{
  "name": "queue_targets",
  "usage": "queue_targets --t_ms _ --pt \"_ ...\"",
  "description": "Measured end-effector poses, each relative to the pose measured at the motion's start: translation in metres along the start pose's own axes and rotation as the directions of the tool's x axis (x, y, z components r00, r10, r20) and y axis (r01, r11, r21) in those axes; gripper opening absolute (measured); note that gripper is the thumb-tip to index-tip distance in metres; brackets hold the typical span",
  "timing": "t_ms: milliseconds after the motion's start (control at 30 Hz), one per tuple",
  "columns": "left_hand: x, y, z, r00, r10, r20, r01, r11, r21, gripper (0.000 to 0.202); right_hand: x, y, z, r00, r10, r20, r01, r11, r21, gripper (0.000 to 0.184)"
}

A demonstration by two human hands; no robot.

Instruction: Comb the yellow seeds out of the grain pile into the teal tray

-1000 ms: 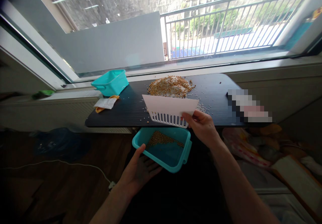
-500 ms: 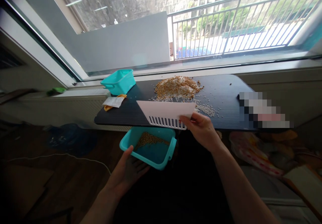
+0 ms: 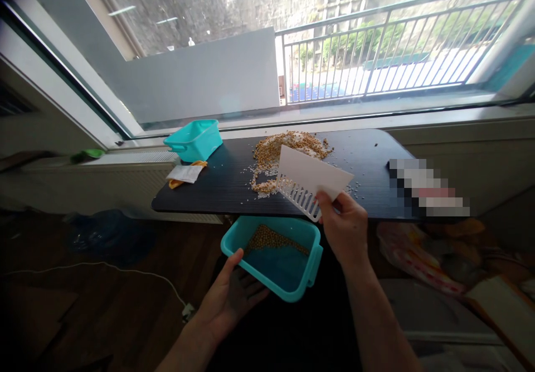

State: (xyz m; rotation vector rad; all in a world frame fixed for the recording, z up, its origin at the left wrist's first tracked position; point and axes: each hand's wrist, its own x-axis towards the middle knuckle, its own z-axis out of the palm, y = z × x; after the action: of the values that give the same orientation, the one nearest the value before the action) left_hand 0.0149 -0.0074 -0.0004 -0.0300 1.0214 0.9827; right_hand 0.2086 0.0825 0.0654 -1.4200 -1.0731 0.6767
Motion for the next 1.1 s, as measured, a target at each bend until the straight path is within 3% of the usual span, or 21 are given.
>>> queue_targets --t_ms 133,300,467,733,1100 --pt "0.002 0.000 0.000 1.000 -0.002 0.005 0.002 1.000 -0.003 0.061 0.006 0.002 0.002 0.999 -0.030 0.021 0.031 0.999 -0.041 0.023" --pt "0.002 -0.001 0.002 1.000 -0.003 -0.005 0.003 1.000 0.008 0.059 0.017 0.004 -0.008 0.991 -0.125 -0.042 0.116 0.978 -0.173 0.019" --pt "0.002 -0.001 0.007 1.000 -0.024 0.001 0.024 1.000 0.020 0.059 0.024 0.003 -0.005 0.992 -0.120 -0.031 0.116 0.987 -0.107 0.023" --pt "0.002 -0.002 0.008 1.000 -0.024 0.010 0.024 0.999 0.027 0.059 0.030 0.012 0.002 0.983 -0.144 0.112 0.157 0.980 -0.118 0.024" --pt "0.001 -0.002 0.009 1.000 -0.023 0.014 0.023 0.999 0.026 0.061 0.022 0.006 -0.005 0.987 -0.110 0.119 0.117 0.992 -0.054 0.025"
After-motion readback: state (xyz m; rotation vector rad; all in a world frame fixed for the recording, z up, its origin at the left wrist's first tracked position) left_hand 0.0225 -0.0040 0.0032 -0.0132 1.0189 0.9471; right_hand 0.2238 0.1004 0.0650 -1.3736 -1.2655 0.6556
